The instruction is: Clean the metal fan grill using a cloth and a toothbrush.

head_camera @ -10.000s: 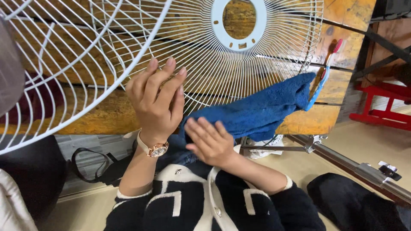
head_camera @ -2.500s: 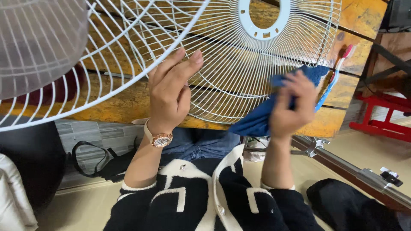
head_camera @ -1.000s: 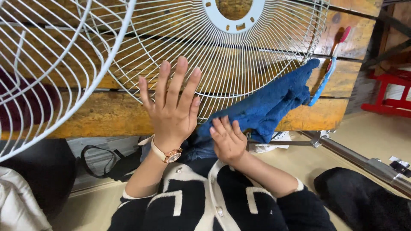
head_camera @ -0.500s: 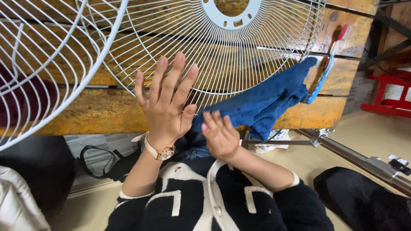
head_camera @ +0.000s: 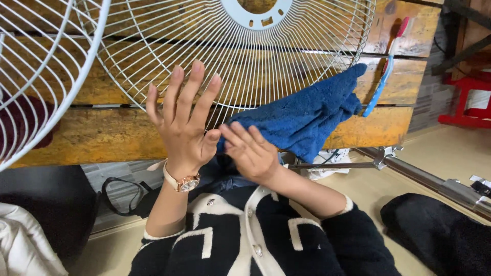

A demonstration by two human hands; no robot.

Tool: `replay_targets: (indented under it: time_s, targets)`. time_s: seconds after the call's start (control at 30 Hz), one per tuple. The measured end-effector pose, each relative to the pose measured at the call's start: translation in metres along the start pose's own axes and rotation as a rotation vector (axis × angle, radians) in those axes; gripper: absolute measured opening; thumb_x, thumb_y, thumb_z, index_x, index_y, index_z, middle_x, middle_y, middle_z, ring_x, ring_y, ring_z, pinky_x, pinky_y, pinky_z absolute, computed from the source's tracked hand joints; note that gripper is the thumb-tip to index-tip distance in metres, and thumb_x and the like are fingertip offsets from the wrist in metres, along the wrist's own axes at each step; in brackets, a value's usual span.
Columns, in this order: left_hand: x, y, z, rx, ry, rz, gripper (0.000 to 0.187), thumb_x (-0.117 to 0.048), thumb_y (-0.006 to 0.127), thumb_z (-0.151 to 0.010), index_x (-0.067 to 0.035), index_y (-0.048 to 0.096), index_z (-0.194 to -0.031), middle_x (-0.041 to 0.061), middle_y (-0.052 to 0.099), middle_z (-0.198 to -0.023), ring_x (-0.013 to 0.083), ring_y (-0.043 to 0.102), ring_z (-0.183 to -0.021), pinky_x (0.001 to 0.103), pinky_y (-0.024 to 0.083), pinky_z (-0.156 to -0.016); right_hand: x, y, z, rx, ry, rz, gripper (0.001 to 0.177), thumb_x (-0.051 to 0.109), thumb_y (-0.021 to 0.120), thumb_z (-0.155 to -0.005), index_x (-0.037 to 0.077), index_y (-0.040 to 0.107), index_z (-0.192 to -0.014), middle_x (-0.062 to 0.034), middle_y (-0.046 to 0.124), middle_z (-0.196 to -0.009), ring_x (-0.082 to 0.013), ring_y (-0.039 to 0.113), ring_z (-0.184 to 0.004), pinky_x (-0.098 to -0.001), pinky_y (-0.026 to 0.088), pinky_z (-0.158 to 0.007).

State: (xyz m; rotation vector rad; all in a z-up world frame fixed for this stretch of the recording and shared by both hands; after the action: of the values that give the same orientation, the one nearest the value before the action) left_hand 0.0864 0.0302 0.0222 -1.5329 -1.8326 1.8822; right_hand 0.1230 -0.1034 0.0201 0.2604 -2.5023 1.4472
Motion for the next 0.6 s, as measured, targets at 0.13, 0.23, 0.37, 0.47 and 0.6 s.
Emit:
replay_targets:
  time_s: [0.13,0.23,0.37,0.47,0.6]
  targets:
    - [0.002,0.002,0.0,-0.012,-0.01,-0.03,0.081,-0.069,0.004,-0.096,-0.032,0.054,-0.148,-0.006,0.045,-0.159,0.0161,0.029,-0.151,0.049,0.004,-0.126,-0.031,0.003,0.051,-0.008,0.017,-0.006,0.034,0.011,0.064,-0.105,0.015,0.056,-0.138,-0.0047,0.063,-0.143,-0.0185,0.051,-0.142,-0.0376,0.03,-0.127]
    - [0.005,0.005,0.002,-0.003,-0.008,-0.034,0.074,-0.066,0.008,-0.098,-0.034,0.051,-0.149,-0.008,0.044,-0.16,0.0161,0.03,-0.152,0.05,0.003,-0.127,-0.05,-0.021,0.062,-0.111,0.054,0.083,0.016,0.013,0.061,-0.102,0.015,0.068,-0.116,-0.0079,0.08,-0.112,-0.0208,0.073,-0.114,-0.0388,0.042,-0.118]
    - [0.005,0.006,0.003,-0.04,-0.004,-0.037,0.07,-0.064,0.01,-0.1,-0.035,0.052,-0.148,-0.009,0.043,-0.159,0.0156,0.03,-0.152,0.05,0.004,-0.127,-0.076,-0.041,0.076,-0.123,0.175,0.097,0.013,0.005,0.058,-0.102,0.012,0.068,-0.104,-0.0135,0.075,-0.121,-0.0253,0.067,-0.126,-0.0417,0.034,-0.124]
    - [0.001,0.002,0.002,-0.047,0.007,-0.032,0.067,-0.063,0.015,-0.101,-0.033,0.053,-0.148,-0.008,0.044,-0.159,0.017,0.031,-0.151,0.05,0.004,-0.126,-0.092,-0.066,0.071,-0.115,0.291,-0.042,0.008,0.003,0.059,-0.099,0.007,0.065,-0.102,-0.0166,0.076,-0.111,-0.0318,0.07,-0.118,-0.0491,0.034,-0.123]
    - [0.0,0.005,0.004,-0.063,0.017,-0.076,0.047,-0.051,0.041,-0.107,-0.032,0.054,-0.148,-0.008,0.041,-0.16,0.0182,0.031,-0.151,0.053,0.008,-0.127,-0.154,-0.129,0.085,-0.366,0.771,-0.455,0.013,-0.004,0.038,-0.109,-0.002,0.049,-0.116,-0.0204,0.064,-0.112,-0.0304,0.07,-0.102,-0.0405,0.059,-0.1]
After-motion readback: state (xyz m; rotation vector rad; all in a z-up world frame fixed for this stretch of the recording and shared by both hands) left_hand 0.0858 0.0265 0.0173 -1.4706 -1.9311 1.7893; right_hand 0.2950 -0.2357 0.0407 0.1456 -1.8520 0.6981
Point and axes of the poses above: each hand's wrist, its own z-axis away from the middle knuckle, its own y-axis out of the palm, x = y × z, the point moved 10 cm from there along -z, towards the middle knuckle
